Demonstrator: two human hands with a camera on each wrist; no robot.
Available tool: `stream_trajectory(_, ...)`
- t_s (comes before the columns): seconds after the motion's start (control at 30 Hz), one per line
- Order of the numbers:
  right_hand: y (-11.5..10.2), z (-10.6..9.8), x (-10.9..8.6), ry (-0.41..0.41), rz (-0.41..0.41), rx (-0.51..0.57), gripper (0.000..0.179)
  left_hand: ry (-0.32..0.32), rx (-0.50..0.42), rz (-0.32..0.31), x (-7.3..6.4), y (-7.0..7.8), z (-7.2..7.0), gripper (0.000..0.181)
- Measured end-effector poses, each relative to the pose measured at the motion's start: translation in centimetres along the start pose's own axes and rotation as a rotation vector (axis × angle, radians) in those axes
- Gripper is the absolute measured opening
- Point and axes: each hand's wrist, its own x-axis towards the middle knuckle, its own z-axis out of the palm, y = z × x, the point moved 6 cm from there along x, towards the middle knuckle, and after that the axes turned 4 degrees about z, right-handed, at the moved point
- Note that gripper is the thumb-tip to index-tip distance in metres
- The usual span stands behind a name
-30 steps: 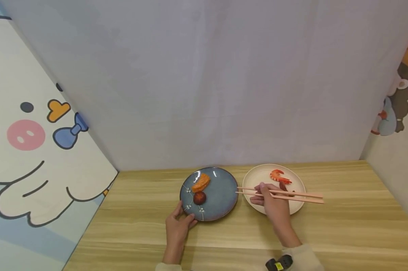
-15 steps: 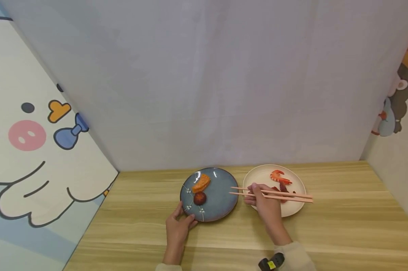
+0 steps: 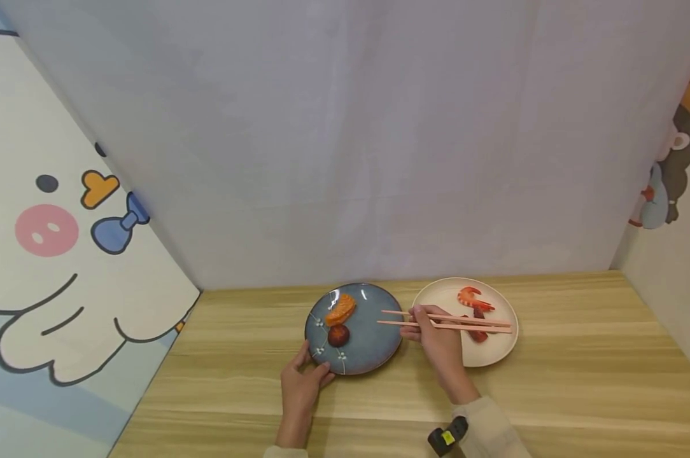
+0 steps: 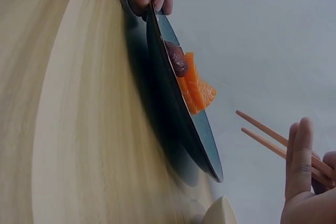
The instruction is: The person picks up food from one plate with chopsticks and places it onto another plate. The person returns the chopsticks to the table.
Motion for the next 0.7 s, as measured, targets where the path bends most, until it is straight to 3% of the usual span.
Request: stream_trajectory(0.7,0.4,2.2,1.4,-0.007,0.009,0.031,0.031,0.002,-0.005,-0.018,-0.1,0.0,-0.1,0.082)
